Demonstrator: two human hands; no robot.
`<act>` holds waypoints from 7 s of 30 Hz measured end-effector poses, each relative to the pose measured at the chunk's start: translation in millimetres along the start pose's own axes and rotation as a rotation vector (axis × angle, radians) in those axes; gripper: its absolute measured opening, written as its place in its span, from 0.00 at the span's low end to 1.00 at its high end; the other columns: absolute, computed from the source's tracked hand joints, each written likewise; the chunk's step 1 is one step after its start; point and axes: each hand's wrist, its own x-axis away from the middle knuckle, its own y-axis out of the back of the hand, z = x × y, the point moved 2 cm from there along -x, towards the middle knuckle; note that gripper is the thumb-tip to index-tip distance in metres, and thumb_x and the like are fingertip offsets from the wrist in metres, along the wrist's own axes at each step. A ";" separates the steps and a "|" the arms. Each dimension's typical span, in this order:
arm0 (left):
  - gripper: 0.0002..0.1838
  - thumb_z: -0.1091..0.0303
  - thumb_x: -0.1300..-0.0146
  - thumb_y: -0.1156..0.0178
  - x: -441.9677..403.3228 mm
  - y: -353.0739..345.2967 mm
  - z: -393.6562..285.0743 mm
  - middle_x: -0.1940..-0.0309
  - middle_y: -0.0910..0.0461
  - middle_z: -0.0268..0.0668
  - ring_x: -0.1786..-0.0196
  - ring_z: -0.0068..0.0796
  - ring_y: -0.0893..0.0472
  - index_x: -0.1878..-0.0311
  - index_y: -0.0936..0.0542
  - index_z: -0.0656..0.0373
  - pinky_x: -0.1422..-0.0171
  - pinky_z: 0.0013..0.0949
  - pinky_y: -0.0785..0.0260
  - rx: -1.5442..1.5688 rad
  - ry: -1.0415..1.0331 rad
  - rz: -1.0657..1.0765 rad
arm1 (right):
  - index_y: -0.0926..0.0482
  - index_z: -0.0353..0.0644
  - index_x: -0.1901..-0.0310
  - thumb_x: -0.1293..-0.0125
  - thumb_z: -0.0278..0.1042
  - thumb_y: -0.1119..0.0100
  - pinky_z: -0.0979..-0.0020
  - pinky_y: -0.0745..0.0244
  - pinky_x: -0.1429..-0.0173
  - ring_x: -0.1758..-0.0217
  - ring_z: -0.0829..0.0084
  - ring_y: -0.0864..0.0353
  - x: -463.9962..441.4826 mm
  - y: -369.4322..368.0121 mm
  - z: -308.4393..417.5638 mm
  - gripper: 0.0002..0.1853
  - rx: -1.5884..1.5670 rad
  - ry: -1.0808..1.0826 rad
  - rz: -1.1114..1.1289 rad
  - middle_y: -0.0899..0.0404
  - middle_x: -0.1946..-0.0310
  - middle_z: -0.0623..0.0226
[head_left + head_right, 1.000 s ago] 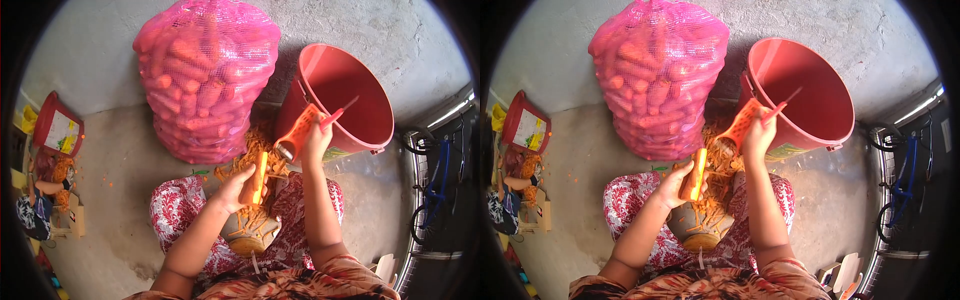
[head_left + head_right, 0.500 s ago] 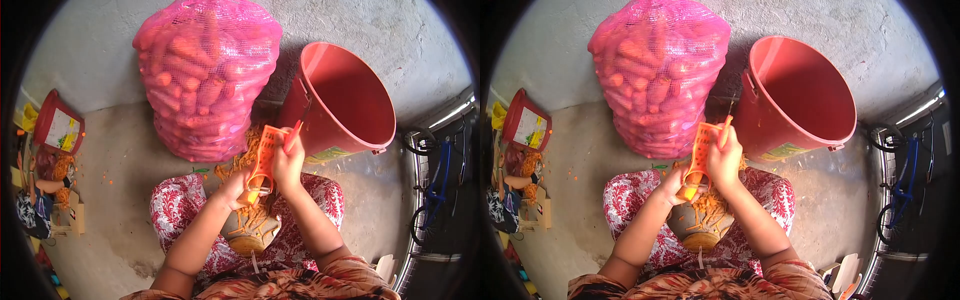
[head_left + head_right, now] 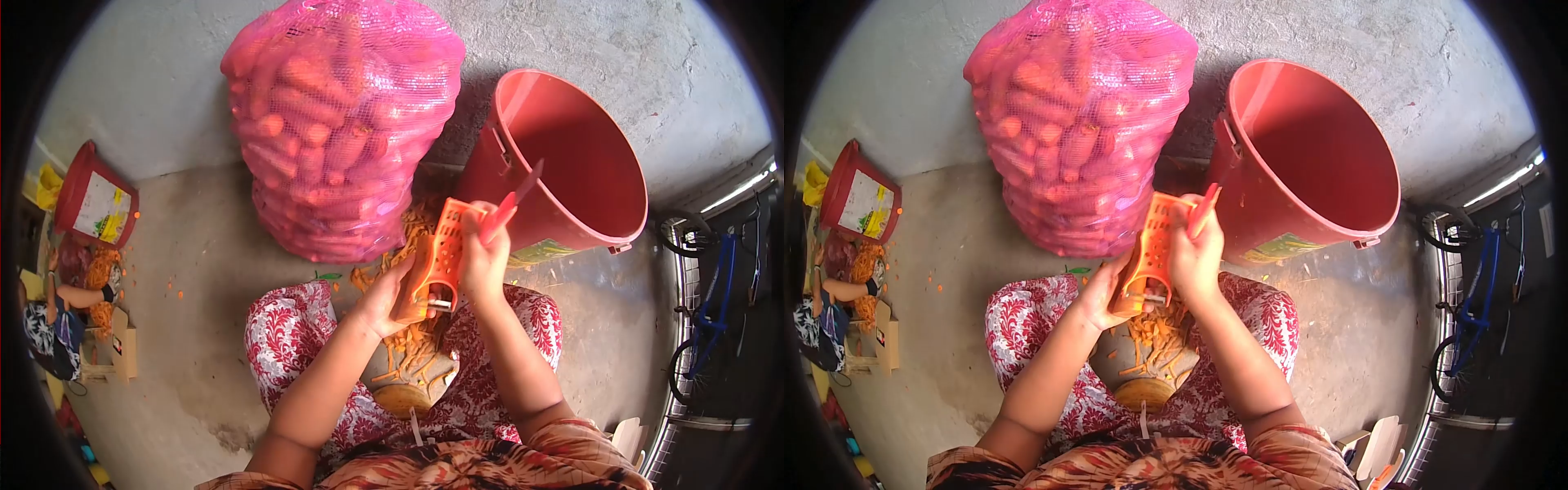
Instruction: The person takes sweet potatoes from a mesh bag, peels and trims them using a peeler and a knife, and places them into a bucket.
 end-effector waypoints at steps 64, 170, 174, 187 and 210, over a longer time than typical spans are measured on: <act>0.20 0.49 0.37 0.59 -3.1 9.5 -1.9 0.69 0.25 0.33 0.70 0.27 0.25 0.56 0.30 0.56 0.71 0.30 0.30 0.026 -0.025 -0.094 | 0.31 0.39 0.67 0.38 0.30 0.52 0.84 0.41 0.74 0.77 0.88 0.38 -0.1 -16.5 -1.8 0.04 -0.084 -0.137 0.032 0.34 0.79 0.78; 0.19 0.79 0.53 0.42 6.5 -4.2 6.0 0.69 0.30 0.31 0.71 0.19 0.28 0.55 0.32 0.60 0.70 0.25 0.33 -0.720 -0.055 -0.062 | 0.31 0.35 0.68 0.41 0.28 0.52 0.73 0.34 0.71 0.77 0.72 0.30 -15.8 3.8 -12.0 0.05 0.419 0.227 -0.084 0.31 0.81 0.60; 0.17 0.78 0.52 0.42 10.1 -4.0 9.4 0.69 0.31 0.30 0.70 0.18 0.29 0.57 0.32 0.60 0.69 0.23 0.34 -0.791 -0.052 -0.024 | 0.30 0.35 0.69 0.40 0.29 0.52 0.70 0.33 0.70 0.77 0.73 0.28 -67.9 42.8 -29.8 0.06 0.472 0.235 -0.467 0.28 0.80 0.56; 0.12 0.62 0.48 0.40 0.2 -5.4 -6.1 0.86 0.31 0.31 0.80 0.18 0.37 0.76 0.28 0.61 0.74 0.27 0.41 -1.339 -0.509 -0.339 | 0.29 0.38 0.66 0.37 0.36 0.52 0.84 0.41 0.75 0.79 0.89 0.38 -45.1 24.3 -16.5 0.09 -0.111 -0.109 -0.200 0.33 0.80 0.78; 0.15 0.63 0.43 0.46 -10.2 47.8 -25.0 0.75 0.27 0.38 0.80 0.24 0.28 0.55 0.33 0.59 0.75 0.28 0.36 -1.166 -0.508 -0.502 | 0.29 0.38 0.63 0.51 0.30 0.49 0.60 0.33 0.64 0.68 0.51 0.26 6.7 41.0 -51.4 0.12 0.885 -0.089 0.877 0.26 0.74 0.49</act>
